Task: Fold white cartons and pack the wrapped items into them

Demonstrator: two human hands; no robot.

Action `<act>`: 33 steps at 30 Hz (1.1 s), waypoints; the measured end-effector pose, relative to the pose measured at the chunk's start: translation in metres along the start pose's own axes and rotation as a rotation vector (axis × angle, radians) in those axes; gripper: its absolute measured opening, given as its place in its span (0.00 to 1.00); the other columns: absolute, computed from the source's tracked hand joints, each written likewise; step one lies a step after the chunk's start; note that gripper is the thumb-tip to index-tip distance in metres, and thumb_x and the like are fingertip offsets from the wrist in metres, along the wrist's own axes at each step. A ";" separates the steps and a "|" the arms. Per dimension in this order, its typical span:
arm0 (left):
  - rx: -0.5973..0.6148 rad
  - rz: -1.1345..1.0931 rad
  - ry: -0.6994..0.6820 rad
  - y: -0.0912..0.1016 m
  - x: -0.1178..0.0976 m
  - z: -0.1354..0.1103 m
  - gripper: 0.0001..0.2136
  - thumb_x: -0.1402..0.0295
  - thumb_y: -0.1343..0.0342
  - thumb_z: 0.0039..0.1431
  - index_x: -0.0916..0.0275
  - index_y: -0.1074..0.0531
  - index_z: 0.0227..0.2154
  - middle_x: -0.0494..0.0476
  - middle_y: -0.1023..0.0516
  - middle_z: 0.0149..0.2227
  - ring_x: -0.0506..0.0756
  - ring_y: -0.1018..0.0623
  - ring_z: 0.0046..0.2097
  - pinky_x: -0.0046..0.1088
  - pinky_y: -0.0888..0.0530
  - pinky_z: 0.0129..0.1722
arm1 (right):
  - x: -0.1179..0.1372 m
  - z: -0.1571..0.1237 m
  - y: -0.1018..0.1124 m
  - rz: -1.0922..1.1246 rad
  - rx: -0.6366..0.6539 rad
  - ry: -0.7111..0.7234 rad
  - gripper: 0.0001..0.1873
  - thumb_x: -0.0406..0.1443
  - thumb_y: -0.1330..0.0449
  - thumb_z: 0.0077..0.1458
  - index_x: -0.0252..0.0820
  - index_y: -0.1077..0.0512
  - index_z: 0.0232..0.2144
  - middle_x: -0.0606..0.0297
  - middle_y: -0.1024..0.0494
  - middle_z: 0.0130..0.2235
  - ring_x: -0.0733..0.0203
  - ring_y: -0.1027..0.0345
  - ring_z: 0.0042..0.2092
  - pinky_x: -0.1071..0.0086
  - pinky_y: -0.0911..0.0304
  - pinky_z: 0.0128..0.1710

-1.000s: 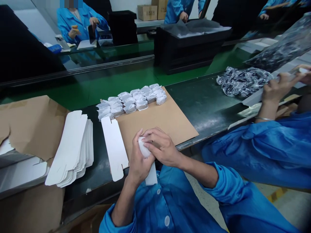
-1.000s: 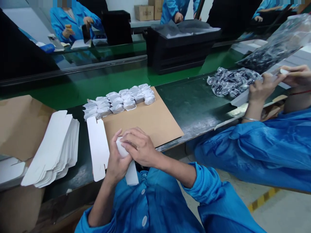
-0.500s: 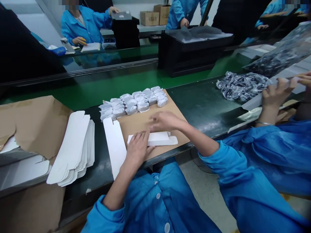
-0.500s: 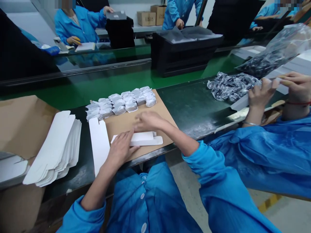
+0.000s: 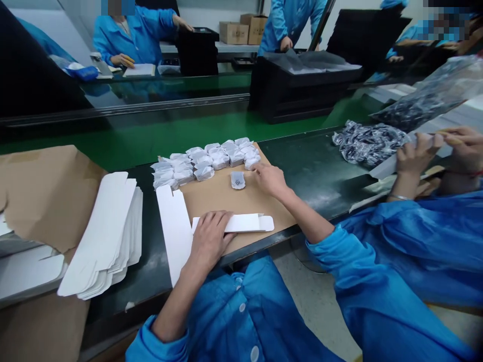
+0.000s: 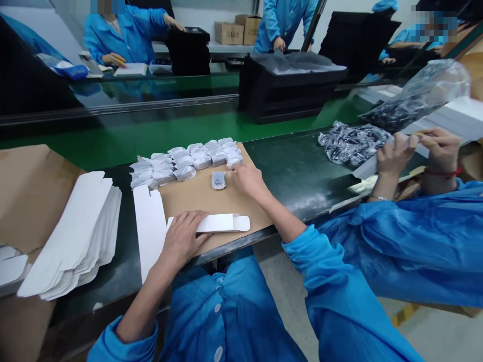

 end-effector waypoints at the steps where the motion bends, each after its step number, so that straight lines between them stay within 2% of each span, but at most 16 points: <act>1: 0.002 -0.007 -0.002 0.000 0.000 0.000 0.19 0.67 0.39 0.56 0.60 0.31 0.51 0.59 0.22 0.48 0.62 0.26 0.48 0.40 0.31 0.47 | 0.000 -0.001 -0.002 -0.003 -0.012 -0.042 0.21 0.44 0.53 0.67 0.34 0.33 0.51 0.46 0.25 0.48 0.47 0.30 0.48 0.61 0.38 0.44; 3: 0.007 -0.006 -0.004 0.000 -0.001 0.001 0.19 0.67 0.40 0.56 0.60 0.30 0.51 0.59 0.22 0.47 0.62 0.26 0.48 0.40 0.31 0.47 | 0.013 0.001 -0.011 0.012 -0.020 -0.071 0.28 0.49 0.49 0.64 0.29 0.35 0.53 0.41 0.25 0.47 0.44 0.29 0.47 0.59 0.37 0.44; 4: 0.007 0.003 -0.004 0.000 -0.002 0.000 0.19 0.67 0.40 0.56 0.60 0.30 0.51 0.60 0.22 0.47 0.62 0.26 0.48 0.41 0.31 0.47 | 0.021 0.004 -0.016 0.029 -0.020 -0.062 0.28 0.48 0.47 0.63 0.28 0.36 0.53 0.40 0.26 0.48 0.43 0.30 0.48 0.59 0.37 0.44; 7: -0.036 0.034 -0.008 0.010 -0.007 -0.005 0.19 0.67 0.39 0.56 0.61 0.30 0.51 0.61 0.21 0.46 0.62 0.25 0.47 0.40 0.31 0.46 | 0.035 0.010 -0.025 0.105 0.001 0.017 0.22 0.39 0.43 0.60 0.33 0.36 0.54 0.45 0.27 0.52 0.46 0.32 0.52 0.61 0.38 0.48; 10: -0.145 0.025 0.014 0.028 -0.008 -0.013 0.19 0.67 0.41 0.57 0.60 0.30 0.51 0.61 0.21 0.46 0.62 0.24 0.45 0.39 0.30 0.44 | 0.015 0.003 -0.020 0.190 0.026 0.075 0.22 0.33 0.39 0.56 0.37 0.33 0.53 0.52 0.26 0.52 0.51 0.33 0.53 0.63 0.39 0.51; 13: -0.240 -0.024 0.046 0.041 -0.006 -0.020 0.20 0.69 0.42 0.57 0.57 0.30 0.53 0.60 0.20 0.47 0.62 0.24 0.45 0.38 0.30 0.42 | -0.019 -0.025 0.001 0.259 0.021 0.023 0.18 0.34 0.38 0.54 0.35 0.29 0.47 0.54 0.23 0.47 0.54 0.30 0.47 0.64 0.36 0.47; 14: -0.265 -0.038 0.053 0.042 -0.005 -0.020 0.20 0.70 0.42 0.57 0.57 0.30 0.54 0.59 0.20 0.47 0.61 0.24 0.45 0.38 0.30 0.43 | -0.029 -0.040 0.015 0.303 -0.038 -0.010 0.17 0.35 0.38 0.55 0.35 0.29 0.47 0.55 0.23 0.46 0.56 0.29 0.45 0.64 0.34 0.45; 16: -0.301 -0.053 0.072 0.042 -0.003 -0.020 0.20 0.69 0.42 0.57 0.57 0.31 0.54 0.59 0.20 0.47 0.61 0.24 0.46 0.38 0.30 0.44 | -0.038 -0.077 0.052 0.420 -0.273 -0.054 0.20 0.37 0.38 0.56 0.38 0.31 0.50 0.56 0.24 0.47 0.56 0.29 0.44 0.64 0.33 0.43; 18: -0.331 -0.059 0.085 0.040 -0.001 -0.019 0.20 0.68 0.41 0.56 0.58 0.30 0.53 0.59 0.20 0.47 0.61 0.24 0.46 0.38 0.30 0.45 | -0.029 -0.118 0.083 0.487 -0.506 0.010 0.20 0.38 0.38 0.56 0.41 0.32 0.51 0.56 0.25 0.49 0.54 0.30 0.47 0.61 0.32 0.45; 19: -0.339 -0.059 0.091 0.039 0.000 -0.019 0.20 0.68 0.40 0.56 0.58 0.30 0.53 0.59 0.20 0.47 0.61 0.24 0.46 0.37 0.30 0.45 | -0.017 -0.134 0.089 0.478 -0.540 0.084 0.19 0.37 0.38 0.57 0.42 0.31 0.50 0.56 0.25 0.49 0.53 0.31 0.49 0.59 0.33 0.47; 20: -0.343 -0.053 0.095 0.039 0.000 -0.018 0.20 0.68 0.40 0.56 0.58 0.30 0.53 0.59 0.20 0.47 0.61 0.24 0.46 0.37 0.31 0.45 | -0.003 -0.143 0.087 0.443 -0.502 0.169 0.16 0.36 0.39 0.58 0.43 0.30 0.49 0.55 0.25 0.49 0.52 0.31 0.49 0.57 0.33 0.49; 22: -0.339 -0.021 0.083 0.039 -0.002 -0.017 0.20 0.68 0.41 0.57 0.58 0.30 0.53 0.59 0.20 0.47 0.61 0.24 0.45 0.38 0.31 0.44 | 0.021 -0.150 0.071 0.387 -0.325 0.311 0.12 0.35 0.42 0.60 0.42 0.29 0.47 0.54 0.24 0.48 0.51 0.31 0.49 0.54 0.34 0.50; 24: -0.328 0.007 0.064 0.042 -0.006 -0.017 0.20 0.68 0.42 0.57 0.57 0.30 0.54 0.59 0.20 0.46 0.61 0.24 0.44 0.38 0.32 0.43 | 0.029 -0.149 0.057 0.402 -0.172 0.388 0.11 0.34 0.43 0.61 0.41 0.29 0.46 0.54 0.24 0.48 0.52 0.30 0.49 0.55 0.33 0.49; 27: -0.316 0.001 -0.002 0.045 -0.015 -0.018 0.22 0.70 0.43 0.57 0.55 0.30 0.55 0.58 0.20 0.45 0.60 0.24 0.43 0.38 0.32 0.43 | 0.030 -0.145 0.053 0.481 -0.049 0.477 0.14 0.31 0.42 0.59 0.43 0.30 0.48 0.58 0.24 0.50 0.56 0.30 0.51 0.58 0.33 0.50; 29: -0.323 -0.006 -0.032 0.046 -0.021 -0.019 0.23 0.70 0.43 0.57 0.55 0.32 0.57 0.58 0.20 0.45 0.60 0.24 0.43 0.38 0.32 0.44 | 0.029 -0.140 0.055 0.522 -0.040 0.479 0.17 0.28 0.42 0.58 0.44 0.30 0.49 0.59 0.25 0.53 0.56 0.32 0.54 0.57 0.34 0.54; 33: -0.343 0.055 -0.008 0.045 -0.022 -0.020 0.24 0.68 0.42 0.58 0.57 0.34 0.59 0.60 0.20 0.45 0.61 0.25 0.43 0.38 0.34 0.41 | 0.027 -0.134 0.057 0.472 -0.143 0.351 0.18 0.27 0.43 0.57 0.44 0.29 0.50 0.56 0.29 0.56 0.55 0.35 0.58 0.54 0.37 0.59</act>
Point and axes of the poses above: each hand's wrist, its own z-axis towards the middle knuckle, its own y-axis out of the back of the hand, x = y × z, the point moved 10 cm from there along z, towards the middle knuckle
